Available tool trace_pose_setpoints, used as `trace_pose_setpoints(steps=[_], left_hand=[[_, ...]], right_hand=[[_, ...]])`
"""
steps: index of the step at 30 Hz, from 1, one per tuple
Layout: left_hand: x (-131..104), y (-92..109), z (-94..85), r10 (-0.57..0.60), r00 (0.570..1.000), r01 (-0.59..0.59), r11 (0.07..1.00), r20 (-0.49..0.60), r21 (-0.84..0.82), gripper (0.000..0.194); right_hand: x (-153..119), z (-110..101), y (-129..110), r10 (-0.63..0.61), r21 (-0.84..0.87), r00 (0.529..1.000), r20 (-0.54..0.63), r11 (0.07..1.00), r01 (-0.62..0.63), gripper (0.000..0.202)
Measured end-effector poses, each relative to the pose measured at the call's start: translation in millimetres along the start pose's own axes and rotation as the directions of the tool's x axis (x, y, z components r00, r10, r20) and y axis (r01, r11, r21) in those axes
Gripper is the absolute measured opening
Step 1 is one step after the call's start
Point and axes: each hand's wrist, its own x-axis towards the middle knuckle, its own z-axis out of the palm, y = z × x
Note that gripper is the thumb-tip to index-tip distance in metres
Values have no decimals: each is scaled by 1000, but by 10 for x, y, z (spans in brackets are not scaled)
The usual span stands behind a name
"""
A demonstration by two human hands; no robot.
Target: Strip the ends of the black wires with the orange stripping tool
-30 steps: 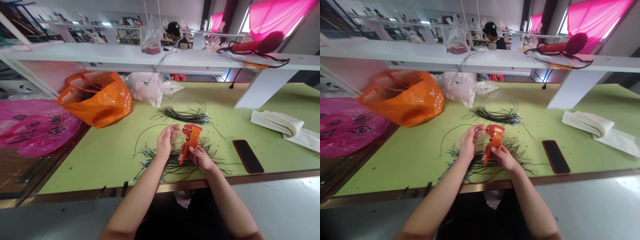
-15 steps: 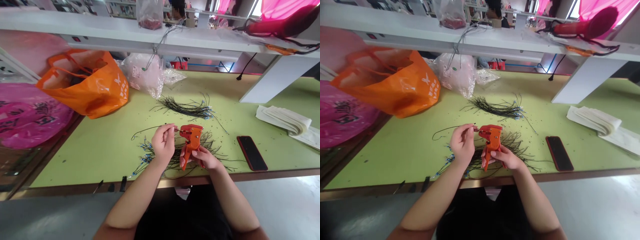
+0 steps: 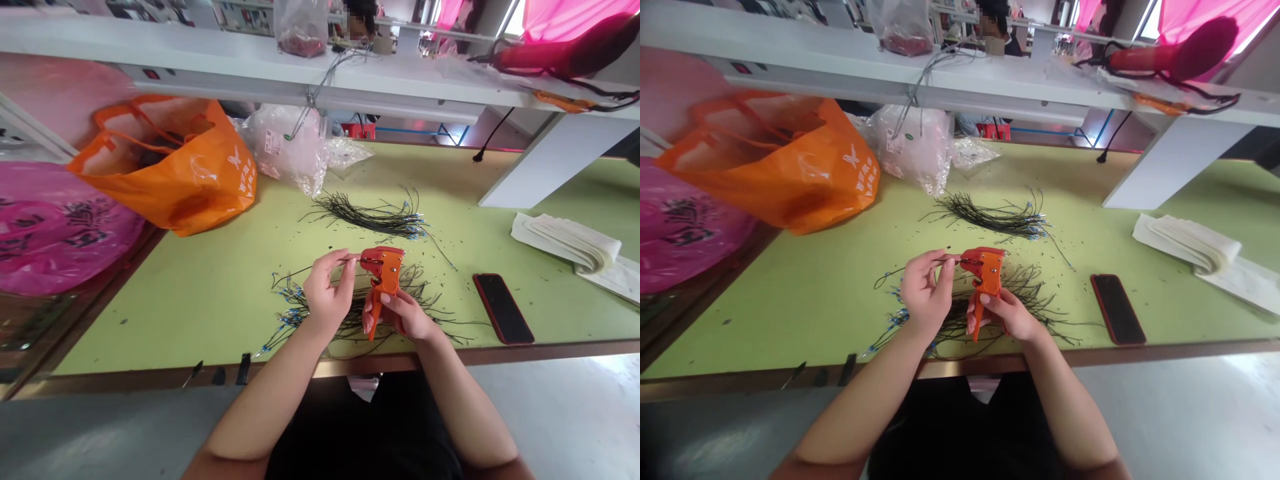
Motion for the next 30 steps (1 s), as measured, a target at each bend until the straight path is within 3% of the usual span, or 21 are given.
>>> trace_pose_setpoints(steps=[21,30], left_hand=[[69,38,-32,114,993,-116,977,18,178,8],[108,90,-28,153,988,-153,973,15,170,9]], right_hand=[[-8,-11,22,-22,-47,1000,5,999,22,41],[6,36,18,-29,-37,999,-33,999,28,40]])
